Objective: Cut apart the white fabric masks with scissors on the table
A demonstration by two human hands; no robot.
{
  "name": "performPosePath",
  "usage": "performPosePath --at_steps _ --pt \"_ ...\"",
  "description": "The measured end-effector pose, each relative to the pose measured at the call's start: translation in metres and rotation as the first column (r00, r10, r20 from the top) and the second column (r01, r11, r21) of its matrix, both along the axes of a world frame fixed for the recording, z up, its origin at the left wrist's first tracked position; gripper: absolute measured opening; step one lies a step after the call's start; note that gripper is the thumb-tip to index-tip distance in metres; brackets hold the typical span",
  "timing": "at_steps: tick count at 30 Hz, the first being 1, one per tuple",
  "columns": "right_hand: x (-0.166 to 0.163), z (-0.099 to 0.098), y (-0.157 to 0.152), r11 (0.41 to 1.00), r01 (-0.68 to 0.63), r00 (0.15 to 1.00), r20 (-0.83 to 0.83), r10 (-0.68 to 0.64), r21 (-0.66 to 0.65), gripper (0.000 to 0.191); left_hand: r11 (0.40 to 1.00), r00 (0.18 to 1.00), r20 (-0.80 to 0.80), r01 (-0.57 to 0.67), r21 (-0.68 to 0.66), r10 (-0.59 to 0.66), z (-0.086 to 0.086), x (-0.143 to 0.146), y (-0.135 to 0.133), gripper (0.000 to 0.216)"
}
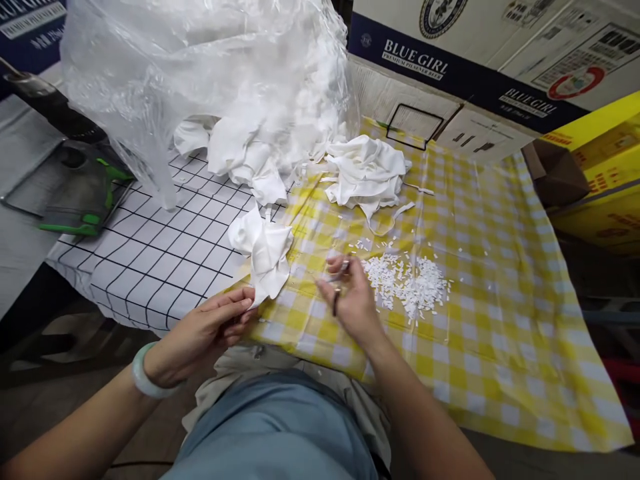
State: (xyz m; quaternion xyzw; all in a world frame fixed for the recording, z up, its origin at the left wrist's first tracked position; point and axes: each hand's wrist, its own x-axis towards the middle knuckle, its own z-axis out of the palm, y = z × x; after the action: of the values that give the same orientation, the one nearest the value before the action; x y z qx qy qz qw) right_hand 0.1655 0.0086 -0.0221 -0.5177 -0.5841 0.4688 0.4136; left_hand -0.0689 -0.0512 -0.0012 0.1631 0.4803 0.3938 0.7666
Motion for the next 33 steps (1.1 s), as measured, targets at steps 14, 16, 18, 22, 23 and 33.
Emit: performPosePath --at_steps 14,16,18,22,23,33 --pt "-0.088 0.056 0.097 0.636 -0.765 0.638 0.251 0.728 0.102 0.017 0.97 0.971 -0.15 0.206 0.127 -0.186 0.026 -0.022 -0.014 0.03" --pt "-0.078 0.07 0.089 0.735 -0.633 0.775 0.199 0.6 0.243 0.014 0.977 0.985 -0.036 0.172 0.124 -0.168 0.026 -0.021 -0.013 0.026" --pt "-0.066 0.08 0.074 0.767 -0.517 0.855 0.189 0.483 0.38 0.012 0.961 0.975 0.054 0.203 0.188 -0.217 0.03 -0.016 -0.01 0.025" --pt "-0.045 0.061 0.036 0.909 -0.222 0.974 0.117 0.193 0.353 0.011 0.917 0.969 0.023 0.227 0.329 -0.248 0.04 0.0 0.001 0.022" --pt "-0.04 0.051 0.028 0.942 -0.163 0.986 0.085 0.144 0.293 0.011 0.912 0.969 -0.001 0.234 0.336 -0.248 0.041 0.004 0.004 0.022" --pt "-0.025 0.009 -0.019 0.986 -0.071 0.982 -0.186 0.042 -0.151 0.025 0.665 0.881 -0.461 0.281 0.692 0.108 0.042 0.046 0.021 0.021"
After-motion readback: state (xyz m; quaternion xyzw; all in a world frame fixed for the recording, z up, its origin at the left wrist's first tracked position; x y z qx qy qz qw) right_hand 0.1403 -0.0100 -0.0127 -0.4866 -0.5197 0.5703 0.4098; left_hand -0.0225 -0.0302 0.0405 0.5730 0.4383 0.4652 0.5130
